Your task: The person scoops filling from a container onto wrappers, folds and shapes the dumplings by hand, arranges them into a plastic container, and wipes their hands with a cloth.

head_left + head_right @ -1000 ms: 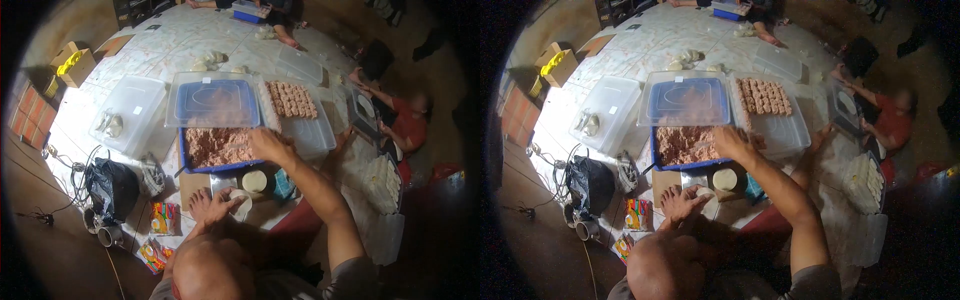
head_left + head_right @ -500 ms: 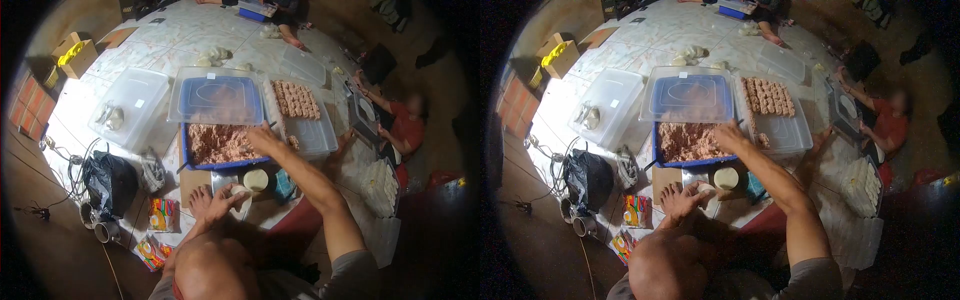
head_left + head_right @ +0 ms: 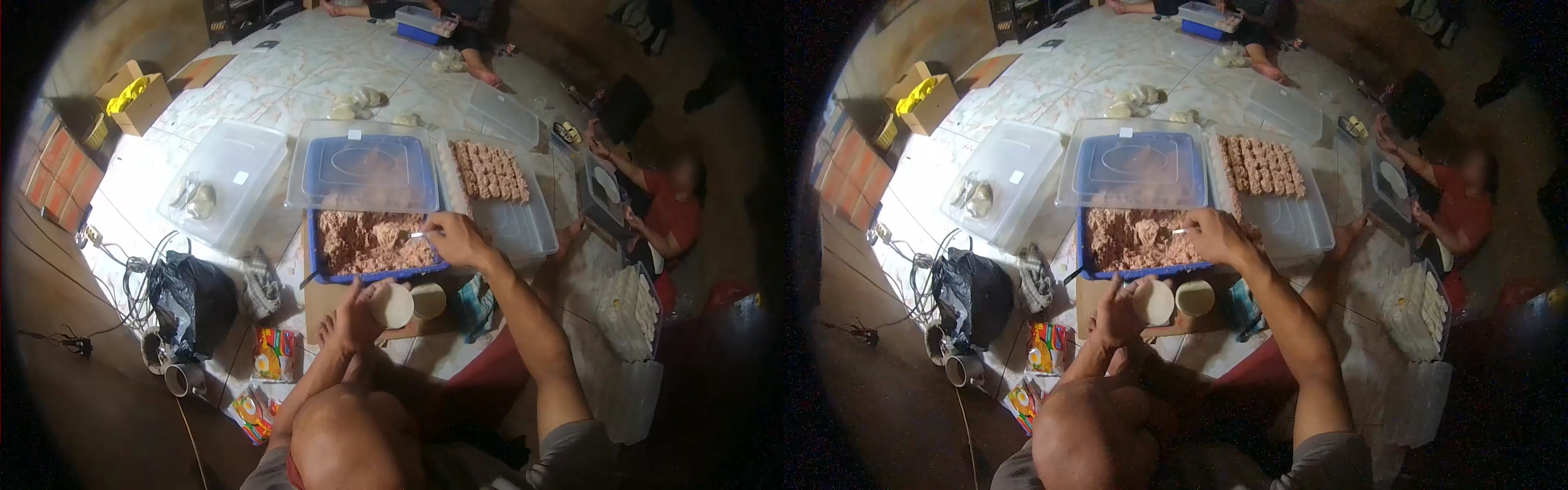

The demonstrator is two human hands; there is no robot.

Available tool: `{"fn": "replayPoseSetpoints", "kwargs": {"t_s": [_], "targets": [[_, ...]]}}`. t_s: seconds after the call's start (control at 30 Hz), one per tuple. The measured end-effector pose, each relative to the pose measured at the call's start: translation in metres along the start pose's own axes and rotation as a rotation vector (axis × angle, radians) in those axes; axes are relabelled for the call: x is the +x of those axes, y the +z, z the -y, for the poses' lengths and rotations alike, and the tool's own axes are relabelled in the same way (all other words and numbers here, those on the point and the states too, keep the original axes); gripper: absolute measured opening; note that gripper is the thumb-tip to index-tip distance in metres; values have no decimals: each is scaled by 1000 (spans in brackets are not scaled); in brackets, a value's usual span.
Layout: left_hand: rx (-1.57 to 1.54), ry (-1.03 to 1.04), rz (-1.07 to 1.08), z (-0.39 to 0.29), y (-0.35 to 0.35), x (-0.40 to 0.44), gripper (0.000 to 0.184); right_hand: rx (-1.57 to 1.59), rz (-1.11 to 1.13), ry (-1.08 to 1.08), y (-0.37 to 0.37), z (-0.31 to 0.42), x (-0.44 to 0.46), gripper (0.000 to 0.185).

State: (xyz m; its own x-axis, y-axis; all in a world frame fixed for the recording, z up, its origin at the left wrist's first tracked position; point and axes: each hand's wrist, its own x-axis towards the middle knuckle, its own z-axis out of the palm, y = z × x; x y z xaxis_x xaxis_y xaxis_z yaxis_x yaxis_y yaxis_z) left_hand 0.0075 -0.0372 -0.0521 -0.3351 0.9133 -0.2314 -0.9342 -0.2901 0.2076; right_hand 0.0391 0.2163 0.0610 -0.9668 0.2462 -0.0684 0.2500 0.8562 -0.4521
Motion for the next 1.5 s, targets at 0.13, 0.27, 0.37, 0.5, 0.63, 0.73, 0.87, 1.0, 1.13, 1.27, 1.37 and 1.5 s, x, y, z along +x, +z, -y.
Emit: {"fn": "replayPoseSetpoints", "kwargs": {"t_s": [0.13,0.27,0.37,0.5,0.63,0.73,0.87,1.0,1.13,1.27,1.37,1.5], "targets": [[24,144,30,-29,33,24,87,507,-267,13,6,21,-47,22],[-6,316,169,-35,66,46,92,374,-509,-97,85,14,-70,16],[41,345,160,-26,75,37,92,401,-579,-122,96,24,-76,15],[518,554,-81,-18,51,51,90,305,-508,-128,115,27,-92,18],[-89,301,-29,-23,44,53,89,99,-327,-112,84,22,-112,16],[-126,344,-38,-23,49,47,88,143,-237,10,42,44,-133,12],[-129,368,-48,-11,55,42,83,305,-458,5,60,32,-130,11],[0,235,2,-12,53,56,83,194,-339,-48,51,35,-133,11],[23,142,-84,-8,36,48,82,284,-308,-29,51,26,-127,13],[18,24,-19,-17,35,52,85,197,-143,-105,33,18,-129,14],[240,10,-50,-19,38,44,83,251,-477,-70,25,18,-125,11],[167,-39,56,-21,40,43,84,253,-394,-78,42,18,-119,11]]}}
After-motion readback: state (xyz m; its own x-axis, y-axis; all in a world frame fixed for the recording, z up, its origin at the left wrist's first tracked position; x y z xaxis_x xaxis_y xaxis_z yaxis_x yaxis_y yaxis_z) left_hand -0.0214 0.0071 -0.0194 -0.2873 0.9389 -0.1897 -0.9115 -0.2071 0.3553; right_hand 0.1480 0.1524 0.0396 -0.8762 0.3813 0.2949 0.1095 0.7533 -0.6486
